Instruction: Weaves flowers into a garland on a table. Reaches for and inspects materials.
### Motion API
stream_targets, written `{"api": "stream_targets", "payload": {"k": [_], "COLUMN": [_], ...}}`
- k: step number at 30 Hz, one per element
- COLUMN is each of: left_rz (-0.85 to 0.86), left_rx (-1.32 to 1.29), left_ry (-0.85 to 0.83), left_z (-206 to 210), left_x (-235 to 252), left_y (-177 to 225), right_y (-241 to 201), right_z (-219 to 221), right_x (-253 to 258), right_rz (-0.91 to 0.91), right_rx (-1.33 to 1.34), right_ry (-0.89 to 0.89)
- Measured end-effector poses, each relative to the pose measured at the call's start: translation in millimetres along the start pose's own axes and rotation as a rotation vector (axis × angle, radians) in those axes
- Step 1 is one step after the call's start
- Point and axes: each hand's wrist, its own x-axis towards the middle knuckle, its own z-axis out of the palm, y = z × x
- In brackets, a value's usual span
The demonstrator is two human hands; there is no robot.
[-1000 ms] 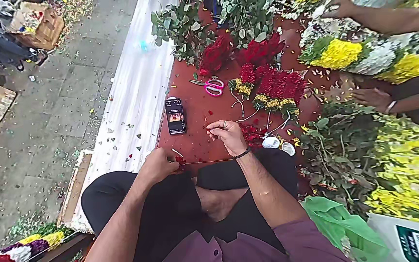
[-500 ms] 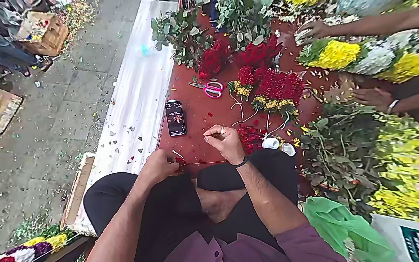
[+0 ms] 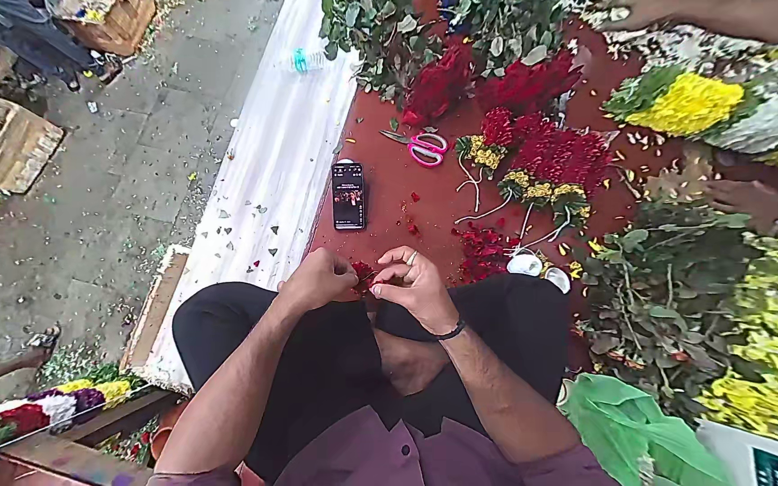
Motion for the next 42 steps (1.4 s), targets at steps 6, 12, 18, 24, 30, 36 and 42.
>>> {"api": "stream_targets", "payload": {"k": [6, 12, 18, 24, 30, 36, 42], "left_rz": [0.08, 0.087, 0.075, 0.014, -0.091, -0.18, -0.141], "left_rx": [-0.04, -0.042, -0.073, -0.057, -0.029, 0.025, 0.616], "left_ry": [-0.065, -0.11, -0.116, -0.053, -0.053, 0.01, -0.067], "left_z": [1.3, 7.4, 12.7, 17.4, -1.6, -30.6, -20.9], "left_x": [-0.8, 3.9, 4.5, 3.7, 3.3, 2.5, -7.5], "left_y": [1.2, -1.0, -1.4, 5.5, 14.3, 25.3, 93.4], "right_y": [8.6, 9.4, 13.8, 10.3, 18.4, 11.5, -28.2], "right_z": [8.4, 3.6, -5.3, -21.8, -29.3, -36.4, -39.2], "right_x": [5.3, 5.6, 8.4, 11.3, 16.0, 18.5, 6.4], "right_rz": [0.057, 0.138, 0.161, 0.146, 0.101, -0.069, -0.335], "right_rx": [-0.091, -0.225, -0.373, -0.288, -0.464, -0.344, -0.12], "right_ry": [0.054, 0.062, 0.02, -0.123, -0.309, -0.233, -0.282]}}
